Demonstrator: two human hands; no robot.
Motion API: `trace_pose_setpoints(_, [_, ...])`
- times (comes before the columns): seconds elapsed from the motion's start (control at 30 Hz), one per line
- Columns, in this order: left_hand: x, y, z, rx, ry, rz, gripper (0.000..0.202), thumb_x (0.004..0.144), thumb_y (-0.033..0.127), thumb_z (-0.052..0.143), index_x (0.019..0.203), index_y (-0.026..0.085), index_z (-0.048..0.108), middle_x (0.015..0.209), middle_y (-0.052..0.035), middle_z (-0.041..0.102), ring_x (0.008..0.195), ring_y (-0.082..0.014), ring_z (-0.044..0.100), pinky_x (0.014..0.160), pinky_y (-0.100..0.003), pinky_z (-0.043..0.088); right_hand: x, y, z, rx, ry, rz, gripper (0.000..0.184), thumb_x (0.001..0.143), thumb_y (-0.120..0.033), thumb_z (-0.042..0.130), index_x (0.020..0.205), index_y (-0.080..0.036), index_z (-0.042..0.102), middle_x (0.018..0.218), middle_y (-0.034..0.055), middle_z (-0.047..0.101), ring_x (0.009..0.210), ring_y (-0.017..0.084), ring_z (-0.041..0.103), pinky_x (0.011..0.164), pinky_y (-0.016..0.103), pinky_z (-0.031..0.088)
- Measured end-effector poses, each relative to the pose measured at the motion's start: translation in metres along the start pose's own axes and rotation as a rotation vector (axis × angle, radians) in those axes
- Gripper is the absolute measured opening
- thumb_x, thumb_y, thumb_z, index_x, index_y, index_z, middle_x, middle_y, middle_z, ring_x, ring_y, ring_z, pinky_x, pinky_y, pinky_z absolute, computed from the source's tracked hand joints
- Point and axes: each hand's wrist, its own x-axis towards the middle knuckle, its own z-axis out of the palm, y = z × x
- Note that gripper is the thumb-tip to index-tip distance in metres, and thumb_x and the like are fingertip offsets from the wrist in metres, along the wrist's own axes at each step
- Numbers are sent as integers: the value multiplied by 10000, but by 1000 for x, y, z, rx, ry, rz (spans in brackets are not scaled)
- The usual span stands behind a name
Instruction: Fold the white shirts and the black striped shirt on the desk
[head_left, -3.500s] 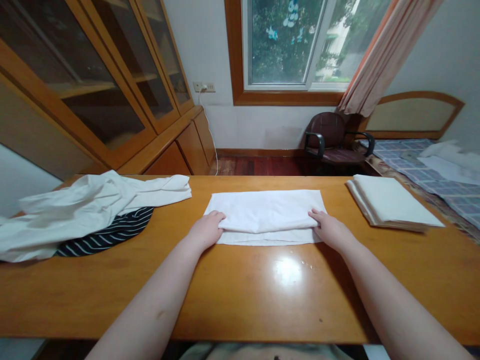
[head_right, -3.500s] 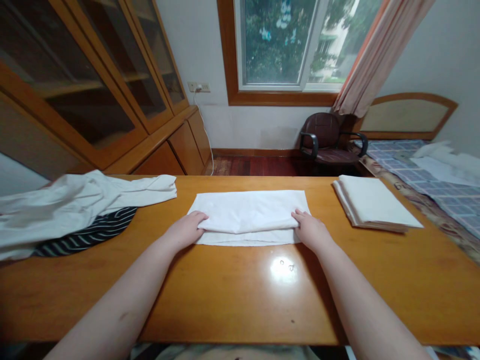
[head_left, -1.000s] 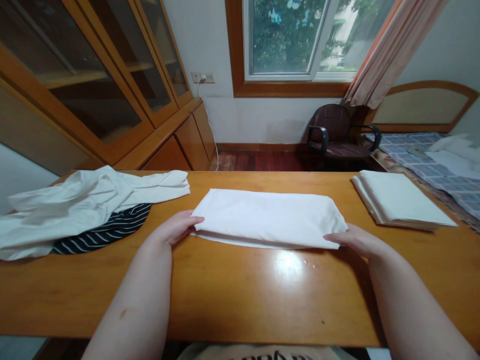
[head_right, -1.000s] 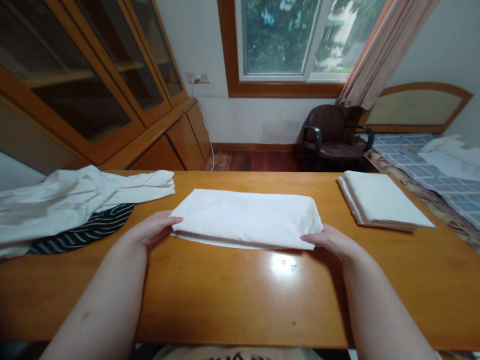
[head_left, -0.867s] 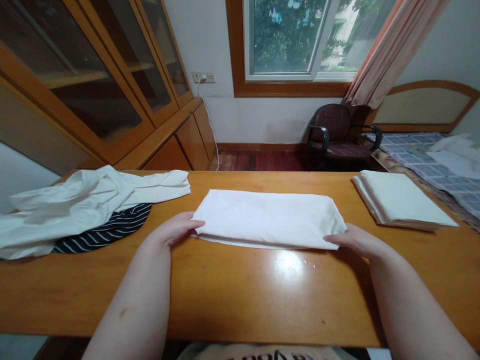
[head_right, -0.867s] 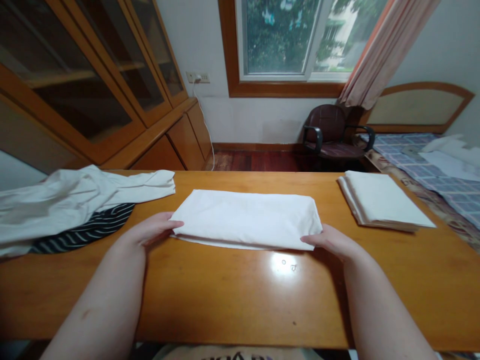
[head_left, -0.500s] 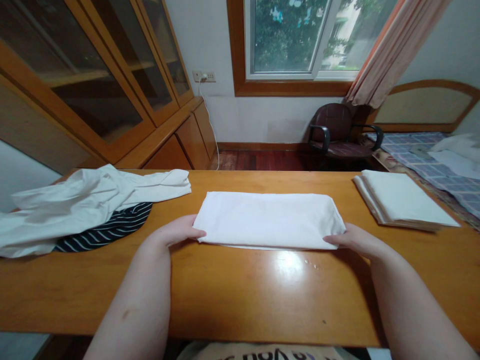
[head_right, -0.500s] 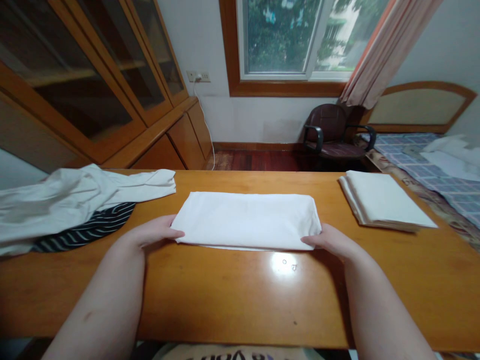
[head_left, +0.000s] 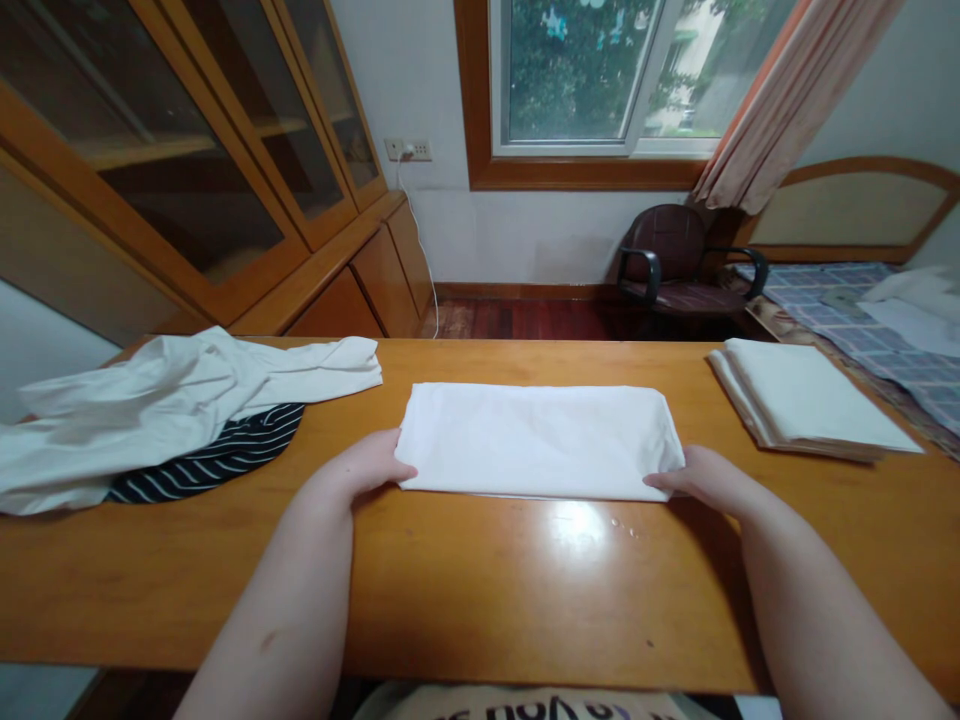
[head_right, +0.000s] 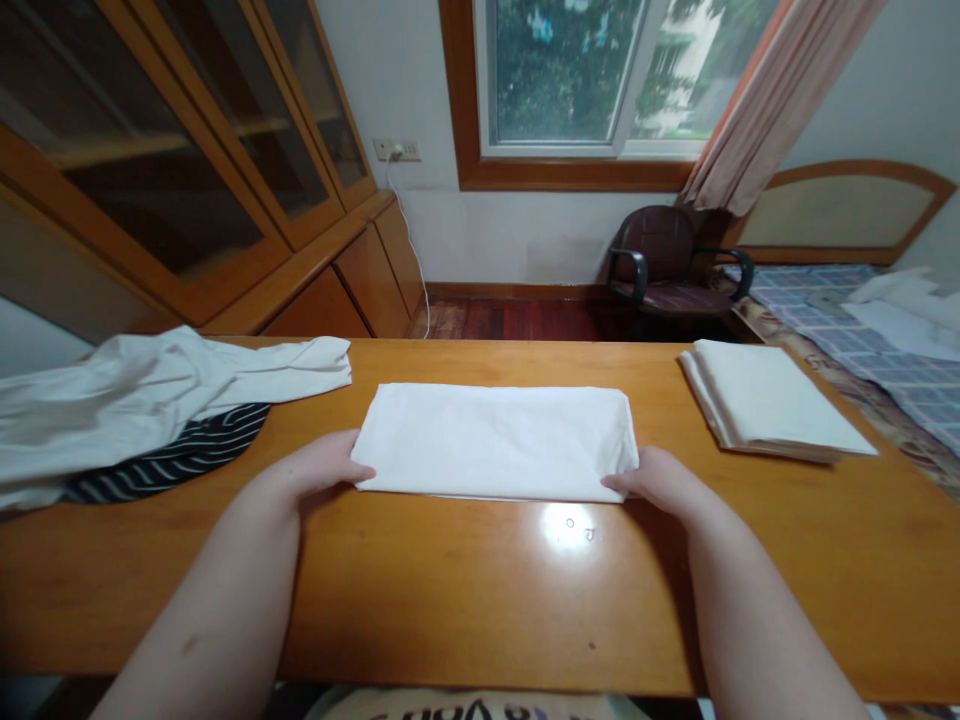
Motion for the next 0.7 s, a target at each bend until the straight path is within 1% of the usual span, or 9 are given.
trace_pose_setpoints(0.1, [2,1,2,68,72,-96,371,495,258,662,861,196,655,979,-73,715,894,-285,654,756,-308,480,3,3,0,22,-10,-3,199,603,-376,717,619,-179,697,662,84,697,678,261,662,613,295,476])
trace_pose_setpoints(0.17, [1,2,2,103,115,-156,346,473,307,708,794,196,647,930,-98,716,850,-298,657,715,-320,477,5,7,-1,51,-6,6,204,597,-390,720,591,-189,686,643,77,694,661,261,659,603,302,472])
trace_pose_setpoints(0.23, [0,1,1,152,134,-217,362,444,378,743,735,196,626,884,-112,713,811,-308,656,676,-330,470,8,11,-1,82,6,5,219,575,-408,732,590,-195,683,643,66,695,657,262,657,597,306,467])
trace_pose_setpoints(0.3, [0,0,-1,192,125,-248,385,424,424,756,695,197,603,853,-116,706,781,-309,653,647,-332,462,10,16,-1,101,26,-8,232,558,-422,737,600,-200,683,634,48,691,650,255,651,588,301,460])
trace_pose_setpoints(0.43, [0,-7,-2,200,97,-241,390,411,428,760,676,202,583,803,-97,695,742,-295,646,618,-326,450,13,24,-4,64,56,-32,257,572,-459,711,586,-205,672,559,16,645,575,213,611,539,283,423])
trace_pose_setpoints(0.5, [-1,-11,-2,188,97,-218,398,397,412,767,680,205,579,792,-82,692,735,-286,642,615,-317,446,13,27,-7,10,52,-39,289,568,-485,705,563,-200,653,524,11,613,532,198,581,509,281,398])
trace_pose_setpoints(0.57, [-5,-13,-3,159,94,-185,424,387,424,778,692,207,578,791,-70,692,733,-278,640,615,-307,440,11,27,-10,9,36,-42,322,566,-509,704,579,-193,646,532,15,613,525,192,572,500,279,388])
trace_pose_setpoints(0.63, [-8,-12,-5,105,102,-170,443,447,515,749,712,204,579,784,-69,694,724,-271,638,608,-304,432,9,26,-11,71,41,-40,374,602,-556,674,622,-183,645,568,30,635,540,192,580,505,278,396])
trace_pose_setpoints(0.7, [-8,-10,-8,31,176,-186,455,582,618,639,744,197,585,793,-78,696,731,-267,639,612,-308,428,10,25,-11,127,111,-24,438,665,-612,604,666,-176,642,588,49,646,548,194,585,505,281,401])
